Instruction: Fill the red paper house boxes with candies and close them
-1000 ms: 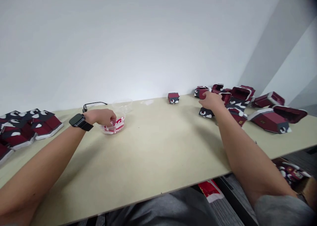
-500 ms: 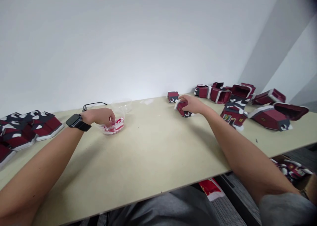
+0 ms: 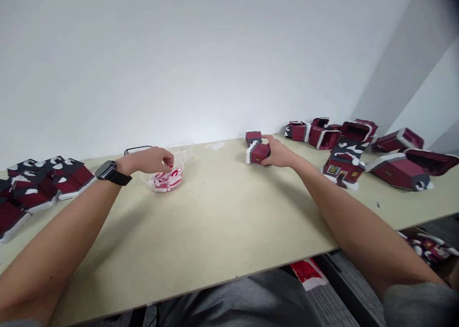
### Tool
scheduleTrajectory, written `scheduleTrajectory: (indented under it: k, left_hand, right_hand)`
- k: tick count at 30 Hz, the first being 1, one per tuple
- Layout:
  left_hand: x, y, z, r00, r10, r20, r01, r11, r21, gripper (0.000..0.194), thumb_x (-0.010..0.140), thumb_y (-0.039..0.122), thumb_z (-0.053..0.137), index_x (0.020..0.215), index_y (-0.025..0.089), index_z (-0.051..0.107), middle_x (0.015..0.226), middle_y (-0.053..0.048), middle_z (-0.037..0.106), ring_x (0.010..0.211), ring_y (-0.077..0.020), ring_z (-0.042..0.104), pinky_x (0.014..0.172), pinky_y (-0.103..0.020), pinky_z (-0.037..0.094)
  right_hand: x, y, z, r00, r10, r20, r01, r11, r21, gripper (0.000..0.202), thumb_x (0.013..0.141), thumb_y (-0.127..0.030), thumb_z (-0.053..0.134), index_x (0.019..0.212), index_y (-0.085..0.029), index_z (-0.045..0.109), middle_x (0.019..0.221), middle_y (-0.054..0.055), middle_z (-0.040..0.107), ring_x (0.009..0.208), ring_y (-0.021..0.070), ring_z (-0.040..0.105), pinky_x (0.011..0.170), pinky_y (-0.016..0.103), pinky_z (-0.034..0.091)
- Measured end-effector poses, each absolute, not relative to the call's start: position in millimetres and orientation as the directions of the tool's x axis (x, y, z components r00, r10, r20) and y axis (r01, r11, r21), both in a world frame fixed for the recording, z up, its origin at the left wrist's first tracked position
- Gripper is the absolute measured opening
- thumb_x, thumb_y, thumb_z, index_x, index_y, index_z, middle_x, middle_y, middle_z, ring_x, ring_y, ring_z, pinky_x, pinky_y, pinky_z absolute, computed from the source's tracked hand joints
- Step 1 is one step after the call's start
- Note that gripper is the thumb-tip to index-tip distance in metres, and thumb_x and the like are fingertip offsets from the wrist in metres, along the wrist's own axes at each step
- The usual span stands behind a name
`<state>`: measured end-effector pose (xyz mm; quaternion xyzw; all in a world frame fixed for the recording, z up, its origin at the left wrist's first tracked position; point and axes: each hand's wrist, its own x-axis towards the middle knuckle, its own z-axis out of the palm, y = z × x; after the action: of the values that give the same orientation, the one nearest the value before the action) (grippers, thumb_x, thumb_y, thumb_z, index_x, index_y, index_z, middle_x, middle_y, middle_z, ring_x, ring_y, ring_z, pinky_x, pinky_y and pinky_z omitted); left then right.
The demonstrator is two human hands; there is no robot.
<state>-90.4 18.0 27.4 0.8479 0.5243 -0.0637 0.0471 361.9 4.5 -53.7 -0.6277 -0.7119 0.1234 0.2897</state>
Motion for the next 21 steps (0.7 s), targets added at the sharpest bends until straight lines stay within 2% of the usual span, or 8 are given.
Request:
scheduleTrajectory:
  k: [4, 7, 9, 14, 18, 21]
  left_hand:
    - [-82, 11, 30, 0.445, 0.895, -0.024, 0.893, -0.442, 0.082, 0.016, 0.083, 0.038, 0.061, 0.085, 0.023, 0.061, 0.078, -0.004, 0.067, 0.064, -0.0179, 0.053, 0.06, -0.031, 0.034]
    - [-78, 8, 30, 0.449, 0.893, 0.038, 0.889, -0.451, 0.082, 0.022, 0.088, 0.044, 0.058, 0.091, 0.022, 0.061, 0.082, -0.005, 0.069, 0.066, -0.0182, 0.055, 0.062, -0.031, 0.036]
    - [-78, 9, 29, 0.457, 0.887, 0.061, 0.884, -0.461, 0.078, 0.028, 0.091, 0.049, 0.056, 0.095, 0.022, 0.063, 0.09, -0.006, 0.072, 0.072, -0.0198, 0.06, 0.065, -0.031, 0.039]
    - [-84, 17, 26, 0.457, 0.885, 0.089, 0.881, -0.464, 0.091, 0.034, 0.09, 0.052, 0.057, 0.098, 0.021, 0.07, 0.098, -0.008, 0.075, 0.08, -0.0218, 0.065, 0.067, -0.031, 0.042]
    - [-82, 16, 27, 0.466, 0.877, 0.116, 0.869, -0.478, 0.127, 0.035, 0.089, 0.053, 0.06, 0.098, 0.023, 0.075, 0.096, -0.006, 0.077, 0.078, -0.0211, 0.067, 0.065, -0.03, 0.043]
    - [-78, 10, 29, 0.428, 0.901, 0.066, 0.881, -0.432, 0.194, 0.032, 0.088, 0.051, 0.062, 0.1, 0.024, 0.075, 0.088, -0.003, 0.078, 0.071, -0.0192, 0.068, 0.062, -0.029, 0.044]
  right_hand:
    - [352, -14, -34, -0.084, 0.935, 0.345, 0.758, 0.285, -0.587, 0.096, 0.068, -0.025, 0.083, 0.155, -0.028, 0.042, 0.131, 0.012, 0.064, 0.107, 0.0317, 0.066, 0.08, 0.038, 0.059]
    - [342, -28, -23, -0.103, 0.943, 0.316, 0.643, 0.306, -0.702, 0.097, 0.071, -0.03, 0.081, 0.158, -0.03, 0.038, 0.13, 0.011, 0.065, 0.096, 0.0287, 0.069, 0.074, 0.038, 0.06]
    - [336, -34, -19, -0.107, 0.953, 0.284, 0.605, 0.289, -0.742, 0.098, 0.072, -0.031, 0.081, 0.159, -0.031, 0.036, 0.136, 0.012, 0.061, 0.094, 0.0272, 0.07, 0.074, 0.038, 0.061]
    - [329, -38, -16, -0.062, 0.937, 0.342, 0.629, 0.303, -0.716, 0.09, 0.077, -0.039, 0.079, 0.157, -0.027, 0.041, 0.146, 0.015, 0.058, 0.107, 0.0308, 0.067, 0.086, 0.041, 0.059]
    - [331, -33, -18, 0.015, 0.913, 0.407, 0.685, 0.287, -0.67, 0.101, 0.075, -0.048, 0.083, 0.161, -0.022, 0.037, 0.144, 0.017, 0.06, 0.104, 0.0328, 0.066, 0.092, 0.046, 0.056]
    - [328, -27, -27, -0.02, 0.898, 0.439, 0.699, 0.327, -0.636, 0.082, 0.077, -0.049, 0.082, 0.149, -0.023, 0.052, 0.139, 0.015, 0.061, 0.115, 0.0342, 0.063, 0.101, 0.048, 0.052]
